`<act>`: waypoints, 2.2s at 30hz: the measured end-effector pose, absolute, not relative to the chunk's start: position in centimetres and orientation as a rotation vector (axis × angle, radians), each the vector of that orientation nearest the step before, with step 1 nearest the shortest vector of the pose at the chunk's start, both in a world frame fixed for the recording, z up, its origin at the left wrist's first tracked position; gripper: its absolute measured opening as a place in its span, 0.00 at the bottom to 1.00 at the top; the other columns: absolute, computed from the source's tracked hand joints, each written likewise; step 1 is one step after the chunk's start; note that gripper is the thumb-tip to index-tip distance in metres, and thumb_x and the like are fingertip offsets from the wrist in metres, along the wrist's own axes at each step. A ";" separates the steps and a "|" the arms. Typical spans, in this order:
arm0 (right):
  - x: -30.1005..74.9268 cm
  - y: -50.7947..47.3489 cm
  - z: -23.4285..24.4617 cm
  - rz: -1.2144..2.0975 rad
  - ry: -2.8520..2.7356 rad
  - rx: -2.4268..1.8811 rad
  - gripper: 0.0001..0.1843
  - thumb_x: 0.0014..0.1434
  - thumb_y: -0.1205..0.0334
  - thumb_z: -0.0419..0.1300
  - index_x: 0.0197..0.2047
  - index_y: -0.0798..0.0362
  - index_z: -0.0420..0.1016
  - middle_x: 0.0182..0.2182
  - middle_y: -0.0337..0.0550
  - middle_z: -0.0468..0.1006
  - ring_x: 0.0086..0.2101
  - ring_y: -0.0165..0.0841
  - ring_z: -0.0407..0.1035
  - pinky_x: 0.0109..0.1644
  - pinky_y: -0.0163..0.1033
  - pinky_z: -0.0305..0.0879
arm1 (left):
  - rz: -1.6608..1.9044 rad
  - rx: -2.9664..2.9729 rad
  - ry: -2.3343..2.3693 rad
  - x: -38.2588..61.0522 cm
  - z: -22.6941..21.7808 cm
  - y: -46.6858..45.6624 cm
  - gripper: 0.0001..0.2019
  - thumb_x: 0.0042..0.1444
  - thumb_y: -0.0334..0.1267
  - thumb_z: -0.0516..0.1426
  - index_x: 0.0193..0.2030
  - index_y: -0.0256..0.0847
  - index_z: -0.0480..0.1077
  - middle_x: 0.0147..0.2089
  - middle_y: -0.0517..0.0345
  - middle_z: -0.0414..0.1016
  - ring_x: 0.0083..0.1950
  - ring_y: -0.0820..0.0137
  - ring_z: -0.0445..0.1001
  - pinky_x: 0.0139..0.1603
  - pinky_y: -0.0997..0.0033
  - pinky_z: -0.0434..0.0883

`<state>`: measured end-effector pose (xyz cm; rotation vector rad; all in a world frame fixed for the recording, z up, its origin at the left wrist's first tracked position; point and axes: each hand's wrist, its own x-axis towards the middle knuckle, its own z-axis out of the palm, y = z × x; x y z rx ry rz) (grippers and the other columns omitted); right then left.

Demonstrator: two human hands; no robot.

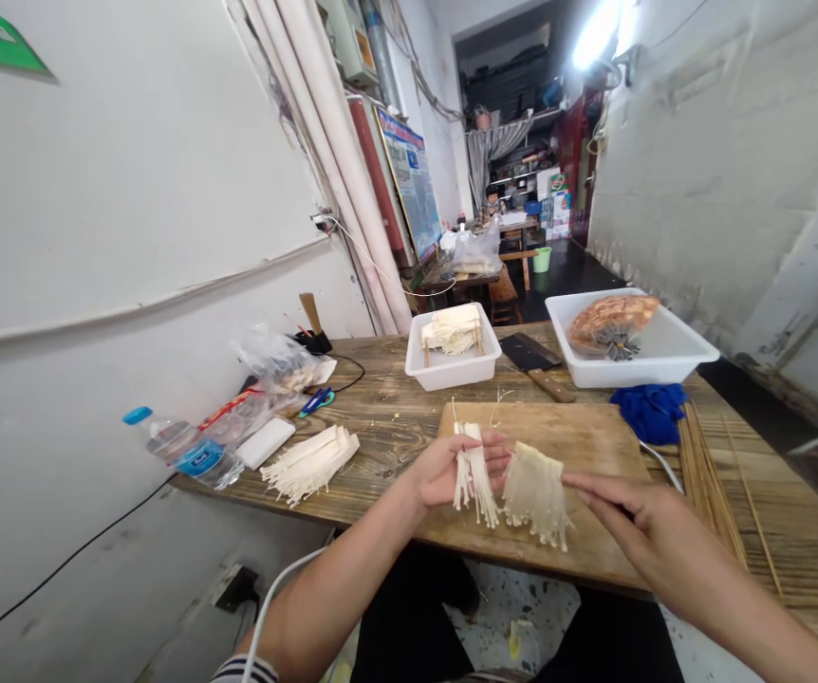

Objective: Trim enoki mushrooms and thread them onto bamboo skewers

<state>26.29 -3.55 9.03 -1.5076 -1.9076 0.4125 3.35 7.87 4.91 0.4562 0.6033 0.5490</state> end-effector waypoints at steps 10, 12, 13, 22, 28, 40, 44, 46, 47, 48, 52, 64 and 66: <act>26.5 -5.0 8.8 0.428 -2.096 -1.353 0.21 0.64 0.56 0.48 0.54 0.45 0.76 0.45 0.39 0.80 0.42 0.34 0.76 0.49 0.34 0.70 | 0.369 0.799 0.374 2.6 7.8 3.3 0.31 0.47 0.43 0.66 0.58 0.34 0.68 0.63 0.41 0.65 0.58 0.58 0.69 0.53 0.63 0.66; 26.7 -5.3 8.6 0.396 -2.110 -1.352 0.21 0.65 0.55 0.47 0.56 0.43 0.74 0.46 0.39 0.79 0.43 0.33 0.76 0.49 0.33 0.70 | 0.364 0.821 0.384 2.7 8.1 3.0 0.32 0.47 0.45 0.66 0.58 0.33 0.68 0.63 0.40 0.65 0.60 0.57 0.68 0.54 0.63 0.66; 26.8 -5.5 8.5 0.392 -2.112 -1.358 0.21 0.65 0.55 0.47 0.57 0.42 0.73 0.46 0.39 0.79 0.44 0.32 0.75 0.50 0.32 0.69 | 0.364 0.826 0.388 2.7 8.2 2.9 0.32 0.47 0.45 0.66 0.58 0.33 0.68 0.62 0.40 0.66 0.60 0.56 0.68 0.55 0.64 0.66; 27.4 -6.2 8.0 0.477 -2.053 -1.334 0.20 0.65 0.54 0.48 0.56 0.41 0.73 0.47 0.39 0.78 0.45 0.32 0.75 0.49 0.31 0.69 | 0.343 0.828 0.358 2.8 8.5 2.2 0.30 0.49 0.44 0.65 0.58 0.33 0.69 0.61 0.40 0.68 0.60 0.57 0.68 0.57 0.63 0.65; 27.5 -6.4 8.1 0.503 -2.043 -1.343 0.20 0.64 0.54 0.49 0.56 0.39 0.72 0.47 0.37 0.78 0.45 0.32 0.75 0.49 0.32 0.69 | 0.365 0.833 0.381 2.9 8.3 1.9 0.29 0.47 0.44 0.66 0.55 0.32 0.71 0.52 0.39 0.75 0.54 0.57 0.73 0.53 0.64 0.67; 27.8 -6.8 7.9 0.489 -2.086 -1.360 0.21 0.66 0.54 0.47 0.59 0.41 0.70 0.49 0.40 0.77 0.47 0.33 0.74 0.52 0.34 0.68 | 0.375 0.833 0.374 3.0 8.5 2.0 0.28 0.48 0.43 0.65 0.55 0.33 0.71 0.54 0.40 0.74 0.51 0.61 0.75 0.52 0.65 0.68; 28.0 -6.6 7.9 0.474 -2.092 -1.354 0.21 0.65 0.54 0.47 0.58 0.41 0.71 0.48 0.41 0.78 0.46 0.32 0.74 0.50 0.32 0.69 | 0.370 0.845 0.415 2.9 8.5 1.8 0.27 0.45 0.44 0.66 0.52 0.33 0.73 0.49 0.42 0.77 0.48 0.60 0.76 0.48 0.66 0.69; 28.0 -6.5 8.0 0.463 -2.090 -1.351 0.21 0.65 0.54 0.47 0.56 0.42 0.72 0.47 0.42 0.79 0.45 0.32 0.75 0.49 0.32 0.69 | 0.370 0.860 0.444 2.9 8.7 1.6 0.28 0.46 0.45 0.66 0.52 0.33 0.72 0.49 0.42 0.77 0.52 0.58 0.75 0.50 0.65 0.68; 28.0 -6.5 8.0 0.454 -2.086 -1.349 0.21 0.65 0.54 0.47 0.56 0.42 0.73 0.46 0.42 0.79 0.44 0.32 0.75 0.48 0.32 0.70 | 0.370 0.870 0.458 2.9 8.8 1.5 0.28 0.46 0.45 0.65 0.52 0.32 0.72 0.50 0.42 0.76 0.54 0.56 0.74 0.51 0.64 0.67; 27.9 -6.5 8.0 0.446 -2.078 -1.351 0.20 0.65 0.55 0.47 0.55 0.42 0.73 0.46 0.42 0.79 0.43 0.32 0.76 0.48 0.32 0.70 | 0.370 0.880 0.467 2.9 8.8 1.5 0.28 0.46 0.46 0.65 0.52 0.32 0.72 0.50 0.42 0.76 0.55 0.55 0.73 0.51 0.64 0.67; 27.8 -6.6 8.1 0.454 -2.071 -1.336 0.20 0.64 0.55 0.48 0.55 0.42 0.73 0.46 0.42 0.78 0.43 0.33 0.75 0.48 0.32 0.70 | 0.378 0.897 0.453 3.0 8.2 1.8 0.25 0.44 0.47 0.65 0.49 0.37 0.76 0.46 0.47 0.78 0.52 0.56 0.76 0.47 0.66 0.70; 27.8 -6.5 8.2 0.439 -2.063 -1.296 0.20 0.64 0.56 0.48 0.55 0.40 0.73 0.45 0.41 0.79 0.42 0.33 0.76 0.46 0.33 0.71 | 0.365 0.809 0.330 2.6 6.0 2.7 0.22 0.48 0.42 0.64 0.51 0.38 0.75 0.46 0.48 0.79 0.48 0.60 0.78 0.45 0.68 0.73; 27.8 -6.5 8.0 0.425 -2.064 -1.314 0.20 0.64 0.56 0.48 0.55 0.39 0.73 0.46 0.41 0.79 0.43 0.33 0.76 0.46 0.33 0.71 | 0.379 0.787 0.364 2.5 6.0 2.6 0.22 0.48 0.40 0.65 0.50 0.37 0.75 0.47 0.47 0.78 0.48 0.61 0.78 0.46 0.66 0.72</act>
